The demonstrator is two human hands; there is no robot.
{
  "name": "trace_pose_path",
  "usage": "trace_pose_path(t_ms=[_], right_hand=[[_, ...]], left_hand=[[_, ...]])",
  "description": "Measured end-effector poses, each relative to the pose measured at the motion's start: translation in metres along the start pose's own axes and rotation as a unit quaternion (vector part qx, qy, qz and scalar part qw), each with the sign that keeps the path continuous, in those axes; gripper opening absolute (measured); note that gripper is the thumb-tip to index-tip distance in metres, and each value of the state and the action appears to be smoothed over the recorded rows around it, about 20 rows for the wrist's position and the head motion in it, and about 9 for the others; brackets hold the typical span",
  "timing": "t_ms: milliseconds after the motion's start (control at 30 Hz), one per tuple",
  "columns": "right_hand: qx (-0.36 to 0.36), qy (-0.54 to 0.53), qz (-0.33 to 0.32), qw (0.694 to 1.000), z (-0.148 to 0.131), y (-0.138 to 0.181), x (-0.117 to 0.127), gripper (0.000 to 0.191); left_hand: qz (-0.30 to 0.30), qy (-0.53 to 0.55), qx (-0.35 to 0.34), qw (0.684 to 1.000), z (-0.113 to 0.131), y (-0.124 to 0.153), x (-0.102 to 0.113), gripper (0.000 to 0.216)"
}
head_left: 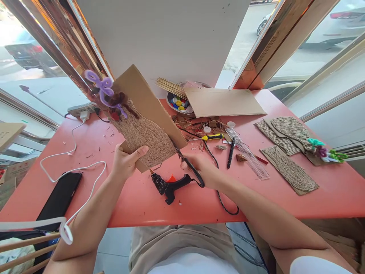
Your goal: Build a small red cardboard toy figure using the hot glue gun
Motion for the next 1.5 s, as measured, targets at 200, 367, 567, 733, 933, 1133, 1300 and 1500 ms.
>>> trace_pose_path(t_ms=[200, 367, 567, 733, 933, 1133, 1300, 1500], right_hand=[[-0.006, 0.035, 0.025, 0.999, 0.004, 0.006, -0.004, 0.083], [-0.003, -0.045, -0.011, 0.999, 0.003, 0.008, -0.007, 0.084], [0.006, 0.018, 0.028, 0.999, 0.004, 0.004, -0.003, 0.085], [0.017, 0.049, 0.038, 0.998, -0.001, 0.006, -0.001, 0.079], [0.043, 0.053, 0.062, 0.996, -0.006, 0.008, 0.002, 0.071], [0.058, 0.002, 0.018, 0.998, 0.003, 0.002, -0.004, 0.08], [0.035, -0.005, 0.009, 0.999, 0.015, 0.0, -0.009, 0.084], [0.013, -0.008, 0.019, 1.0, 0.006, 0.002, -0.006, 0.085]], left_hand=[[0.001, -0.002, 0.004, 1.0, 0.001, 0.003, 0.0, 0.069], [-0.02, 0.015, 0.082, 0.996, -0.001, 0.008, -0.013, 0.088], [0.004, -0.01, 0.015, 1.0, 0.006, 0.011, -0.011, 0.063], [-0.006, -0.023, 0.01, 1.0, 0.008, 0.011, -0.011, 0.062], [-0.021, -0.028, 0.009, 0.999, 0.01, 0.01, -0.009, 0.055], [-0.042, 0.004, 0.045, 0.998, 0.009, 0.009, -0.01, 0.055], [-0.027, -0.024, 0.021, 0.999, 0.009, 0.006, -0.011, 0.05], [-0.013, -0.006, 0.045, 0.999, 0.007, 0.008, -0.011, 0.059]])
Point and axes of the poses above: each hand's wrist, its own y-axis away from the middle knuckle, its own x-axis out of the back of the hand, z = x × y, the point moved 5 cm from there along -y, towards the middle knuckle, and after that the axes turned 13 degrees about y, right-handed, at the moved point
